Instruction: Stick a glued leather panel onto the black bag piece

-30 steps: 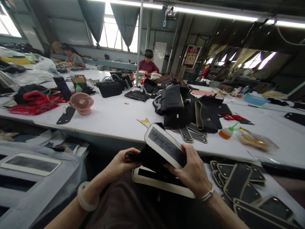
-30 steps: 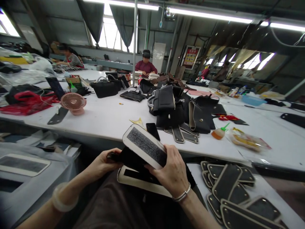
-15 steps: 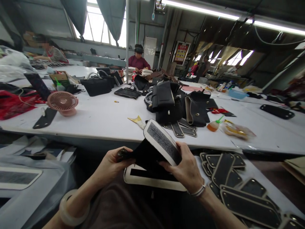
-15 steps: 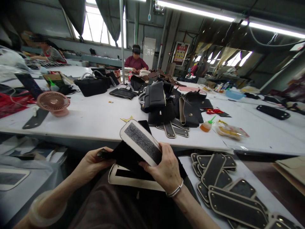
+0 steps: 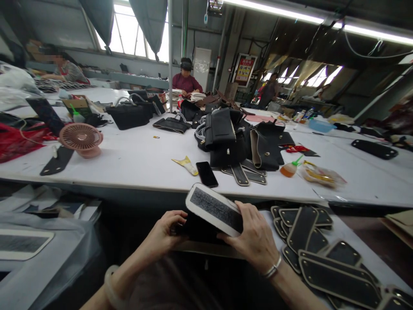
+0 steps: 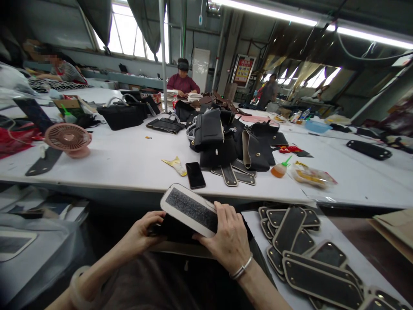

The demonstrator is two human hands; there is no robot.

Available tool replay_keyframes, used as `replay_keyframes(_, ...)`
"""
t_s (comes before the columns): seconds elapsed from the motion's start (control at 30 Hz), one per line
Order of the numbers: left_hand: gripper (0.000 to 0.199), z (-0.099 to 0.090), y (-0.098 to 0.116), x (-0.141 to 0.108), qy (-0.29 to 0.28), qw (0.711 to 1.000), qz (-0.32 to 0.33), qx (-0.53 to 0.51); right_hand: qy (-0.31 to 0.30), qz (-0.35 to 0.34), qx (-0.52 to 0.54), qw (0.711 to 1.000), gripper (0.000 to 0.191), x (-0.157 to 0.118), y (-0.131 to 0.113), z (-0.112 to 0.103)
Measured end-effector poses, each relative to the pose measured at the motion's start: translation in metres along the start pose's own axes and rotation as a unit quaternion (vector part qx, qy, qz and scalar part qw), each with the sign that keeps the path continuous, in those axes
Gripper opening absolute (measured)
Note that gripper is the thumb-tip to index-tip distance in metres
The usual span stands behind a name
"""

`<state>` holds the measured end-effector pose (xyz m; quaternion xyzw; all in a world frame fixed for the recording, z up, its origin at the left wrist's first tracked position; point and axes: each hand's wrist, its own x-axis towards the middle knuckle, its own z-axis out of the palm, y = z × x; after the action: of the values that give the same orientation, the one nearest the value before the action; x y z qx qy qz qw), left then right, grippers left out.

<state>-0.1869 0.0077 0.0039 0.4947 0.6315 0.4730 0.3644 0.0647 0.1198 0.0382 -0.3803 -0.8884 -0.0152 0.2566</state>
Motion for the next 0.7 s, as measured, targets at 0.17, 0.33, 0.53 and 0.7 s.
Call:
replay_keyframes(0.17,0.056,-0.006,-0.019,-0.008,-0.001,0.993,-0.04,-0.11,0.0,-0.064,-0.078,0.995,0.092,-0.013,0.006,0.003)
replay_keyframes(0.33,0.056,0.0,-0.052,-0.02,0.096,0.932,-0.185,-0.297,0.015,-0.112,-0.093,0.989,0.089,-0.015,0.004,0.011)
replay_keyframes(0.53,0.065,0.034,-0.088,-0.041,0.106,0.87,-0.287,-0.386,0.012,-0.131,-0.075,0.988,0.096,-0.01,-0.011,0.023)
replay_keyframes(0.7,0.073,0.056,-0.105,-0.041,0.096,0.818,-0.352,-0.445,-0.024,-0.127,-0.039,0.991,0.103,-0.019,-0.006,0.035)
